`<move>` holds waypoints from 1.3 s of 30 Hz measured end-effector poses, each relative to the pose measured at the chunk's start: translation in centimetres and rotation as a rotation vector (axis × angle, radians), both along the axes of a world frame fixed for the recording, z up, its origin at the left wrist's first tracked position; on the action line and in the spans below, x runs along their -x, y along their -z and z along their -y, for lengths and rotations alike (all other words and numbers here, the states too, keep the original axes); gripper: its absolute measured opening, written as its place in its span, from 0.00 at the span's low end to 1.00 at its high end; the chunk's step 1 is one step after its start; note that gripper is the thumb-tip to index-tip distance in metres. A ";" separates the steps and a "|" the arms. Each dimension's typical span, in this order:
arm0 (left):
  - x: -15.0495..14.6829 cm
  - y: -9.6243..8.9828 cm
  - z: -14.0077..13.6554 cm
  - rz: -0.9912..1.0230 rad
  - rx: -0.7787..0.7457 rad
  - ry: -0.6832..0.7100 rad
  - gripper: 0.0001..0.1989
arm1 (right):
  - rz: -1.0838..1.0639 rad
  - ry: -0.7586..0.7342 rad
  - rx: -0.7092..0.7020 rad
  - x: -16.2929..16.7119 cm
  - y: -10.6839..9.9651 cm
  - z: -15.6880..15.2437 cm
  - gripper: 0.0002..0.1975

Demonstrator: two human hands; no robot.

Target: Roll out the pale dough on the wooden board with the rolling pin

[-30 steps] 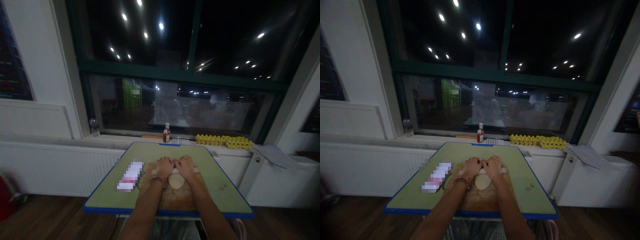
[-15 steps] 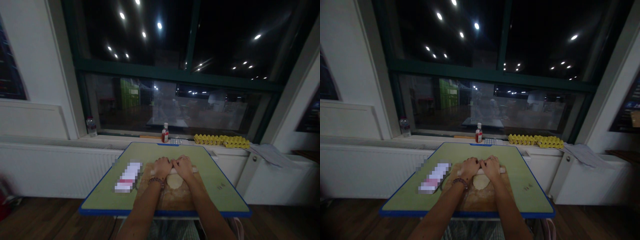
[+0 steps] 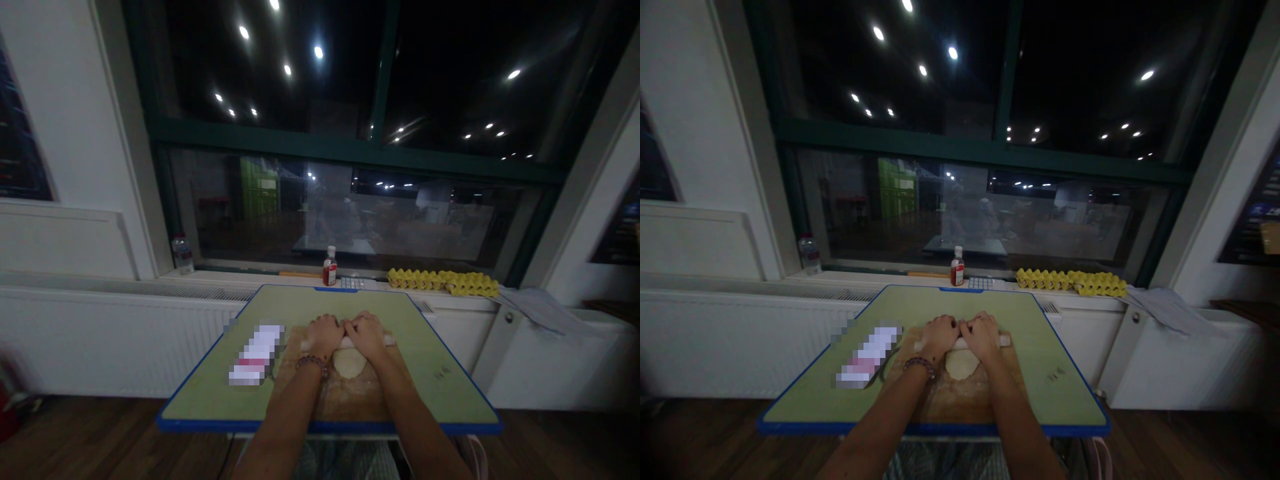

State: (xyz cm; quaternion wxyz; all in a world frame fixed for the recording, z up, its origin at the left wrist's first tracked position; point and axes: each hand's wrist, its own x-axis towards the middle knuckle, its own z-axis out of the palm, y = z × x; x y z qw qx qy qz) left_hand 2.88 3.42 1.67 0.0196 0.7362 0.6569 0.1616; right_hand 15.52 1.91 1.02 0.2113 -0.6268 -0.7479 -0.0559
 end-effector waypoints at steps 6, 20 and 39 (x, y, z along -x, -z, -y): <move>0.0 0.0 0.1 0.003 -0.009 0.004 0.24 | -0.024 0.012 -0.011 0.0 0.1 0.0 0.20; -0.1 0.1 0.0 0.014 -0.018 -0.008 0.24 | 0.004 0.021 -0.020 -0.2 0.4 -0.2 0.22; 0.0 0.0 0.0 0.019 -0.004 -0.002 0.22 | 0.018 0.037 -0.019 -0.1 0.4 -0.2 0.23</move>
